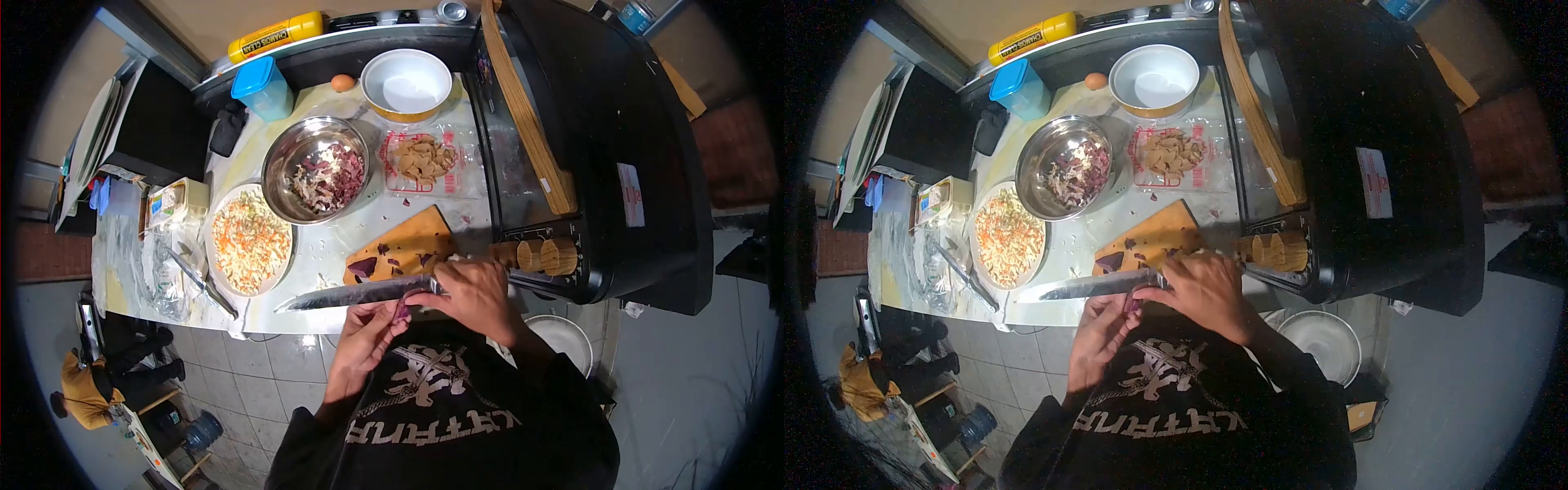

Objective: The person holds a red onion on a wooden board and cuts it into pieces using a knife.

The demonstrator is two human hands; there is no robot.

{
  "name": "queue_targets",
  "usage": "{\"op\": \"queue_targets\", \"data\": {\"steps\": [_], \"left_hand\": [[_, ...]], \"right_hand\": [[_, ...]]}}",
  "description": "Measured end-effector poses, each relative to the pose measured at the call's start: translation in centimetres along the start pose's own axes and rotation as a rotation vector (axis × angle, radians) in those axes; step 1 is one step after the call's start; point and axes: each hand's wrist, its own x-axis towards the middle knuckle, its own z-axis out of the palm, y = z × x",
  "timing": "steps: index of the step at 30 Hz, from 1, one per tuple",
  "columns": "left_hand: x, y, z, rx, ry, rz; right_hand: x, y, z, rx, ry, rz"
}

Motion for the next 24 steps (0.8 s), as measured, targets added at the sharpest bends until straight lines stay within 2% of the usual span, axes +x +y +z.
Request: {"op": "queue_targets", "data": {"steps": [1, 3, 4, 5, 7, 11, 18, 24], "left_hand": [[0.1, -0.1, 0.2, 0.001, -0.004, -0.003], [-0.3, 0.1, 1.0, -0.078, 0.074, 0.126], [0.1, 1.0, 2.2, -0.155, 0.098, 0.164], [0.3, 1.7, 3.1, -0.173, 0.07, 0.146], [0.5, 1.4, 1.8, -0.082, 0.11, 0.122], [0.5, 0.8, 1.9, -0.155, 0.064, 0.144], [0.6, 0.5, 1.7, -0.163, 0.05, 0.154], [0.4, 0.1, 1.3, -0.182, 0.045, 0.164]], "right_hand": [[0.1, 0.2, -0.1, -0.003, 0.001, 0.004], [0.0, 0.1, -0.2, 0.071, -0.068, -0.068], [-0.4, -0.3, 0.2, 0.148, -0.075, -0.037], [-0.5, -0.5, 0.2, 0.144, -0.076, -0.046], [-0.6, -0.8, 0.3, 0.254, -0.215, 0.022], [-0.6, -0.8, 0.3, 0.304, -0.29, 0.098], [-0.4, -0.8, 0.4, 0.395, -0.266, 0.117], [-0.7, -0.6, 0.5, 0.274, -0.278, 0.15]]}}
